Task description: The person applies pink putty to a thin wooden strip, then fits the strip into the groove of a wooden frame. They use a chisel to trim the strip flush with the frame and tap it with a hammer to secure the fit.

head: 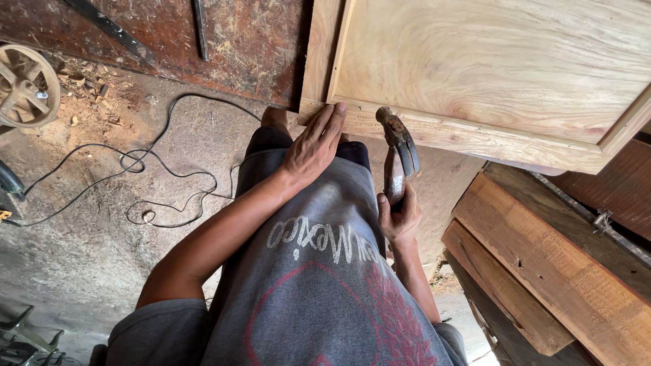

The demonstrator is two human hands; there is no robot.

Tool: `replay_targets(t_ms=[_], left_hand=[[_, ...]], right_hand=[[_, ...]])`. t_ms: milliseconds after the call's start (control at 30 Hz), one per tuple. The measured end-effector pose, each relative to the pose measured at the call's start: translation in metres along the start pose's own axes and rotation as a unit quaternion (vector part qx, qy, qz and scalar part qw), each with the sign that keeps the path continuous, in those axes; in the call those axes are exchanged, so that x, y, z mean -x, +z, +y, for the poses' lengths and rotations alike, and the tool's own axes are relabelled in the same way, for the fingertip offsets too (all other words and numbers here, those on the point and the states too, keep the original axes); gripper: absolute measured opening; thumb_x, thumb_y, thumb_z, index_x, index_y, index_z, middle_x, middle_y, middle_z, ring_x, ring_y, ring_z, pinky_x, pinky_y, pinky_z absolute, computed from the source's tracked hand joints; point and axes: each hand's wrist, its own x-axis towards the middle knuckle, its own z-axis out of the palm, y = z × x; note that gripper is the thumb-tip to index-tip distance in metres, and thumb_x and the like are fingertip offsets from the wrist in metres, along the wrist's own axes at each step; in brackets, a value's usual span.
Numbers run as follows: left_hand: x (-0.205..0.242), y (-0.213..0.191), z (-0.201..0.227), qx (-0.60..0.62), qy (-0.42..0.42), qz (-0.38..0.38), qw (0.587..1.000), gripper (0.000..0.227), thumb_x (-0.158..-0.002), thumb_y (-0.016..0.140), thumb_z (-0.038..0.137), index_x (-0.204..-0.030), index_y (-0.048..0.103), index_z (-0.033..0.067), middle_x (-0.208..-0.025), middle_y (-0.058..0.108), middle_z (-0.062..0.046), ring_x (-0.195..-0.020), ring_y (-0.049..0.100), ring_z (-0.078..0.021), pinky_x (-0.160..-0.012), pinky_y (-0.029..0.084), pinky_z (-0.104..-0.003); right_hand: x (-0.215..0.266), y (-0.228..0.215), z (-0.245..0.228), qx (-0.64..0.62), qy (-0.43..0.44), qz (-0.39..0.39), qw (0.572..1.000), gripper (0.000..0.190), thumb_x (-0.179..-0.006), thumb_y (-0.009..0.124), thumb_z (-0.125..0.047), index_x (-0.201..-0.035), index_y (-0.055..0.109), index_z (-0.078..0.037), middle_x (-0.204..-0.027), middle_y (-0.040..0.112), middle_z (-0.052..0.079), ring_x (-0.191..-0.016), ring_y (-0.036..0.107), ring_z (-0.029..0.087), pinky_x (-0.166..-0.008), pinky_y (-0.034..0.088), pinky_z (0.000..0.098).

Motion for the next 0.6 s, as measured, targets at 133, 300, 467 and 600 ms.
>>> replay_targets(t_ms=[133, 300, 467, 600], left_hand=[[-0.0048, -0.0045, 0.0049, 0.03, -0.022, 0.002, 0.999, 0.053, -0.099, 0.057, 0.002, -0.148, 0.047, -0.015, -0.158, 0.036, -0.024, -0.143, 0.045, -0.0352, -0.122, 0.044, -0.038], [-0.0054, -0.0071, 0.0033, 0.067, -0.01, 0.011, 0.998, 0.061, -0.097, 0.058, 0.005, -0.154, 0.038, -0.0048, -0.153, 0.039, -0.027, -0.138, 0.046, -0.0406, -0.115, 0.047, -0.04], [-0.0066, -0.0023, 0.0024, 0.05, -0.015, 0.011, 0.999, 0.064, -0.099, 0.061, 0.001, -0.157, 0.035, -0.0088, -0.152, 0.043, -0.025, -0.136, 0.049, -0.0381, -0.115, 0.05, -0.041], [-0.0084, 0.0014, 0.002, 0.005, -0.016, 0.035, 0.999, 0.064, -0.098, 0.064, 0.001, -0.156, 0.037, -0.0057, -0.151, 0.046, -0.022, -0.135, 0.049, -0.0341, -0.117, 0.049, -0.04]], right_hand=[[0.004, -0.0015, -0.0024, -0.006, 0.001, -0.005, 1.0, 0.055, -0.097, 0.075, -0.022, -0.141, 0.052, 0.003, -0.094, 0.072, 0.018, -0.081, 0.074, 0.023, -0.07, 0.058, 0.0339], [0.0045, 0.0006, -0.0055, -0.006, 0.007, -0.015, 1.0, 0.053, -0.096, 0.076, -0.02, -0.139, 0.054, 0.002, -0.091, 0.071, 0.017, -0.079, 0.073, 0.024, -0.072, 0.057, 0.0353], [0.0025, -0.0002, -0.0035, 0.002, 0.024, -0.03, 0.999, 0.051, -0.097, 0.075, -0.02, -0.138, 0.054, 0.002, -0.09, 0.071, 0.016, -0.078, 0.073, 0.024, -0.071, 0.057, 0.036], [-0.0021, 0.0006, 0.0008, 0.012, 0.031, -0.038, 0.999, 0.053, -0.096, 0.075, -0.02, -0.138, 0.053, 0.003, -0.088, 0.07, 0.018, -0.073, 0.073, 0.026, -0.066, 0.056, 0.0368]])
